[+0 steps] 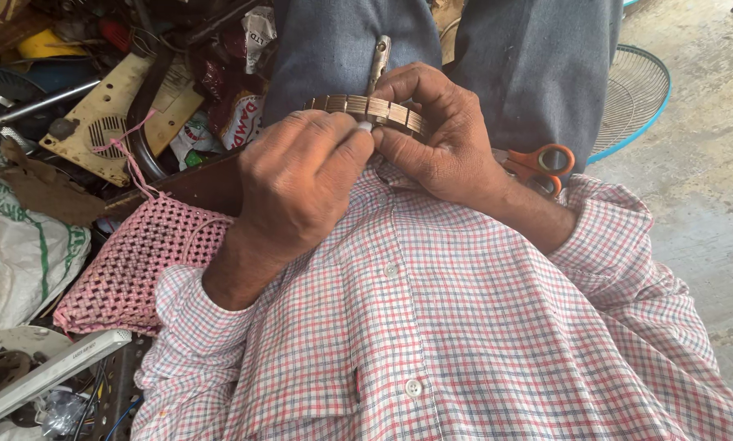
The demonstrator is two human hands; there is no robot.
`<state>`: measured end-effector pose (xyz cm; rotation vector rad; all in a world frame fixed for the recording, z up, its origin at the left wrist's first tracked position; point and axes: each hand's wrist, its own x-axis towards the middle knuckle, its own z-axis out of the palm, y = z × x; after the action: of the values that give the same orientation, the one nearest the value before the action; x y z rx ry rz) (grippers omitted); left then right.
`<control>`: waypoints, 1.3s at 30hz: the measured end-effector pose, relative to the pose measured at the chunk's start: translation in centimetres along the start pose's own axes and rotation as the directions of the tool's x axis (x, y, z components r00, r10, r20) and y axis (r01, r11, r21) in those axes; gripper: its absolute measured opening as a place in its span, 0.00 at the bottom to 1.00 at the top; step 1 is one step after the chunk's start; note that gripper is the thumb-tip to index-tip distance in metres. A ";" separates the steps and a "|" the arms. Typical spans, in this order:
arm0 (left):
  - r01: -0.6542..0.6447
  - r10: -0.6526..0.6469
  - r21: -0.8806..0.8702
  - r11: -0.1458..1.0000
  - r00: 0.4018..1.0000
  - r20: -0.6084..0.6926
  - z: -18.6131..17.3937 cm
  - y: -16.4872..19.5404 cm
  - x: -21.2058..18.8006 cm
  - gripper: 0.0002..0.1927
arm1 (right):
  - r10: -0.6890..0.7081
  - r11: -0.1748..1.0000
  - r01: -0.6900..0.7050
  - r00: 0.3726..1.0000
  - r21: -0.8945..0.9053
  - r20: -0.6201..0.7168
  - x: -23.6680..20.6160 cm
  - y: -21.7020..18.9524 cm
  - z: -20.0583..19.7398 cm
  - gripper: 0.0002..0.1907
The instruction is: The person reclines in a chair with a small motor armature on their lap. They cut and trim material with scissors, insert small insulating pieces into the armature's commutator slots by hand, and periodically wipe the part and their hands with a white cloth.
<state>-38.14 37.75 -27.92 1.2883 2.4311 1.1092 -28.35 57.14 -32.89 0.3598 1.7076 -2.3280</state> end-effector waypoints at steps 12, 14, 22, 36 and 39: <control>0.303 -0.340 -0.500 0.811 0.940 0.018 0.0 -0.4 -0.3 0.23 | -0.096 0.963 0.085 0.995 -0.256 -0.031 -0.6 -1.3 0.2 0.17; 0.327 -0.349 -0.476 0.816 0.936 0.045 0.7 -0.8 -1.1 0.22 | -0.135 0.961 0.126 0.991 -0.247 -0.020 -0.6 -1.0 0.4 0.15; 0.319 -0.366 -0.423 0.848 0.930 -0.032 3.0 -1.2 -1.6 0.15 | -0.116 0.981 0.089 0.981 -0.171 -0.158 -1.0 0.0 1.3 0.09; 0.356 -0.502 -0.583 0.730 0.859 -0.104 0.8 -0.2 -2.7 0.22 | -0.094 0.982 0.097 0.995 -0.160 0.027 0.3 -3.7 0.9 0.12; 0.108 -0.244 -0.429 0.897 0.930 -0.274 1.5 -1.4 -2.4 0.17 | -0.198 0.851 0.238 0.971 -0.468 0.134 3.0 -5.0 -0.2 0.15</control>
<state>-36.86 36.18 -30.32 0.7848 2.2804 1.7692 -32.81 58.71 -29.47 -0.0263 2.3000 -1.9120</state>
